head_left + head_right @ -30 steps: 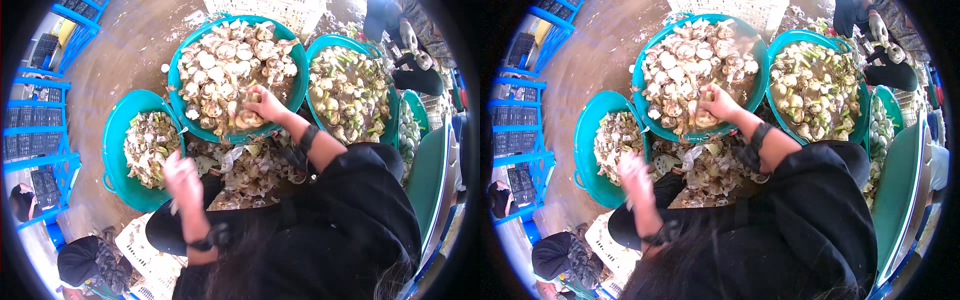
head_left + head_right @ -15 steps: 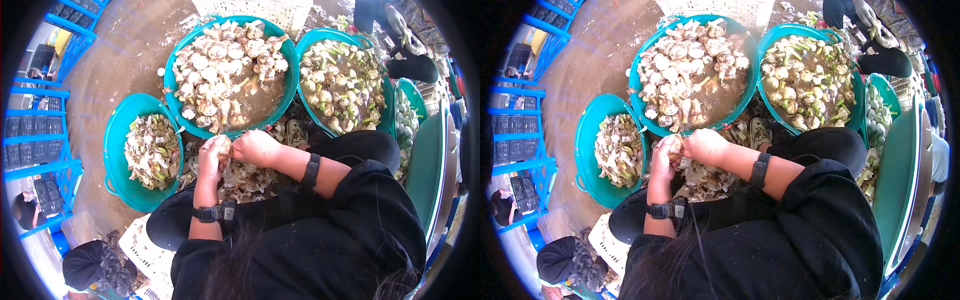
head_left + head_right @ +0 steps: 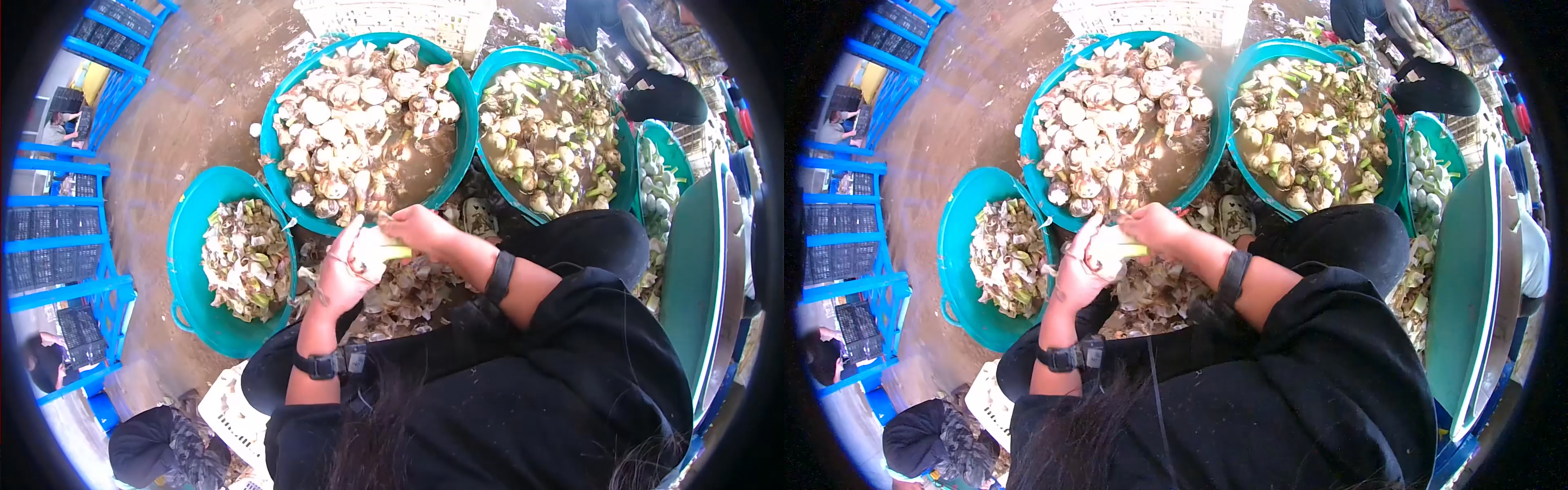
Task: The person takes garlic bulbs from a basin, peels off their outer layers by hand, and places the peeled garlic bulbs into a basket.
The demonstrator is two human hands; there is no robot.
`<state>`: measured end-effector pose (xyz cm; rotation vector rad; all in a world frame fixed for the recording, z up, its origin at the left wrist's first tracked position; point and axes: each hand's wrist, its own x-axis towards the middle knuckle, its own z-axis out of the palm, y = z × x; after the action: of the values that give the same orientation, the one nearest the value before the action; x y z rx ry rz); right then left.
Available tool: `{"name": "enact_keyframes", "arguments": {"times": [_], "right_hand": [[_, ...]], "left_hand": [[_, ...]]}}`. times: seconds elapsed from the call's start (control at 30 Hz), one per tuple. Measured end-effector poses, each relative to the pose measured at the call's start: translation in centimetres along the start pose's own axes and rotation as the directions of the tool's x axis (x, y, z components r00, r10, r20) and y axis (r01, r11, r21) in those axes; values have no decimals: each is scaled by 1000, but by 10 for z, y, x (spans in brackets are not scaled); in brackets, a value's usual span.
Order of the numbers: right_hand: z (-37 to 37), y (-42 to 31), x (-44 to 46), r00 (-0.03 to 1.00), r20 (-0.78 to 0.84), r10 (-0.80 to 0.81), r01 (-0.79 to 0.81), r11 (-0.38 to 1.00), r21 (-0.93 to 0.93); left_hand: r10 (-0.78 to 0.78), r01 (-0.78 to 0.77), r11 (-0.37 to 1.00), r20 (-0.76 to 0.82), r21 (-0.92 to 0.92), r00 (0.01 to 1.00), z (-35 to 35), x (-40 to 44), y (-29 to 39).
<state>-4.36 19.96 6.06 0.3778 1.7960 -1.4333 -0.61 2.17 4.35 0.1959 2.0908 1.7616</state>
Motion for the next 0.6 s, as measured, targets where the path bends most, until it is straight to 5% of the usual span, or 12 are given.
{"name": "enact_keyframes", "arguments": {"times": [0.03,0.07,0.1,0.2,0.27,0.3,0.33,0.4,0.43,0.47,0.53,0.6], "right_hand": [[-1,24,27,998,42,-49,41,983,182],[3,23,31,987,156,-43,-37,880,474],[2,24,32,978,191,-87,-30,843,537],[2,22,20,956,156,-250,104,783,613],[2,23,3,928,86,-363,235,748,621],[-1,27,-7,862,89,-499,428,812,397],[-6,29,-16,777,130,-616,599,786,153],[-27,28,-29,701,-10,-713,703,689,177],[-36,7,-45,548,-105,-830,817,503,283],[-35,10,-42,652,-124,-748,758,647,80],[-50,-5,-40,694,-197,-693,545,325,773],[-52,4,-18,818,-4,-576,421,594,686]], "left_hand": [[244,-228,853,27,470,969,-3,1,2],[434,-372,455,164,809,886,-5,4,10],[420,-374,748,45,549,906,1,7,0],[264,-251,965,-268,81,927,13,8,-26],[-179,-253,687,-496,-681,850,22,11,-34],[-308,-262,493,-448,-830,839,18,10,-35],[-307,-267,495,-453,-827,837,13,11,-37],[-562,-249,212,-327,-945,760,2,10,-50],[-357,-123,74,-142,-990,923,-18,5,-100],[-362,-131,77,-151,-988,920,-21,1,-91],[-539,-146,167,-215,-975,815,-23,-5,-51],[-621,-426,290,-507,-857,597,-30,-9,-13]]}}
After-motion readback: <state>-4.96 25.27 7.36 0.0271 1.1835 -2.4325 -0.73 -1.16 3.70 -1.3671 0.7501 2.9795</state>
